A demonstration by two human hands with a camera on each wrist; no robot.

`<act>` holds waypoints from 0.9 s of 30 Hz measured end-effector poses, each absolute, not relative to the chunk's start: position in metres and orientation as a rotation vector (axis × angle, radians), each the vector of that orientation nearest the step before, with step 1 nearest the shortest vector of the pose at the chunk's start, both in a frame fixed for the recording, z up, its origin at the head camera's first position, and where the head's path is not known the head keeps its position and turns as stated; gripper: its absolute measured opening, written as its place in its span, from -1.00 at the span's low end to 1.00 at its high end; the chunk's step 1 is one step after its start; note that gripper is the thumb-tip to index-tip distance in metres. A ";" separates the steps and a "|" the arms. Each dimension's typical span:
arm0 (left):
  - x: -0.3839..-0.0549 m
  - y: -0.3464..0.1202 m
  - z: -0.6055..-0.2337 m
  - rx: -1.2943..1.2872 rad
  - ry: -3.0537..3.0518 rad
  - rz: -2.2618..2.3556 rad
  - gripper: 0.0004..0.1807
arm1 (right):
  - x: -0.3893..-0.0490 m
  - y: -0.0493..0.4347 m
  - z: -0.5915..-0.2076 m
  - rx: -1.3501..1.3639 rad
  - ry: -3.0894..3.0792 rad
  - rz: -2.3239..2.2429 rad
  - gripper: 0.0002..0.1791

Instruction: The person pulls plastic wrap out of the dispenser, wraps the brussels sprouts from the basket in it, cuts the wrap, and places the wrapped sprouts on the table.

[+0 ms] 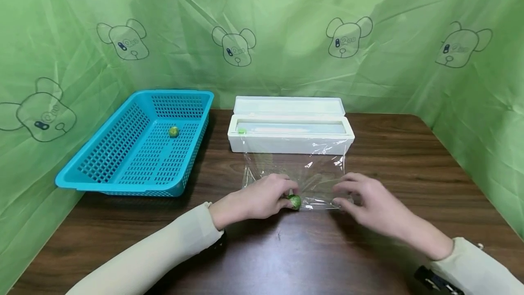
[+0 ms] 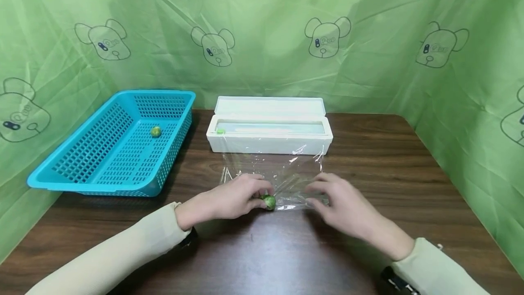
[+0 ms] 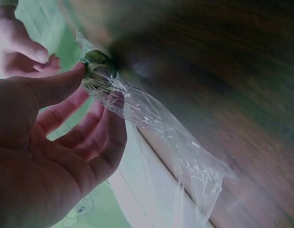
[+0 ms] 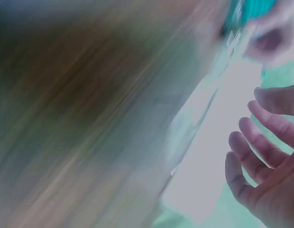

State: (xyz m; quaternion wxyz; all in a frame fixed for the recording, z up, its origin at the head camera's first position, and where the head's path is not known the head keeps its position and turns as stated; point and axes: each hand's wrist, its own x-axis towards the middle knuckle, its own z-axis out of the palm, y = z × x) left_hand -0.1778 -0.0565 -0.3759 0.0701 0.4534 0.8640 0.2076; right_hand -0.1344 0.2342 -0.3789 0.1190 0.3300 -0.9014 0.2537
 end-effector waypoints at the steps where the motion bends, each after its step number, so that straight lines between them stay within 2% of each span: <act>1: -0.179 -0.057 -0.376 1.362 2.591 0.638 -0.80 | -0.132 0.225 -0.377 1.010 -2.622 0.701 -0.78; 5: -0.185 -0.058 -0.375 1.352 2.569 0.672 -0.84 | -0.130 0.196 -0.381 1.152 -2.583 0.580 -0.69; 10: -0.191 -0.056 -0.374 1.326 2.510 0.706 -0.83 | -0.138 0.179 -0.393 1.173 -2.542 0.566 -0.61; 14: -0.190 -0.060 -0.372 1.278 2.533 0.670 -0.72 | -0.145 0.175 -0.399 1.177 -2.548 0.588 -0.59; 19: -0.184 -0.073 -0.370 1.168 2.658 0.548 -0.48 | -0.153 0.176 -0.401 1.168 -2.628 0.629 -0.57; 21: -0.183 -0.078 -0.371 1.131 2.680 0.508 -0.47 | -0.156 0.177 -0.401 1.144 -2.661 0.655 -0.56; 27: -0.186 -0.094 -0.371 1.091 2.678 0.498 -0.62 | -0.161 0.178 -0.403 1.150 -2.686 0.702 -0.57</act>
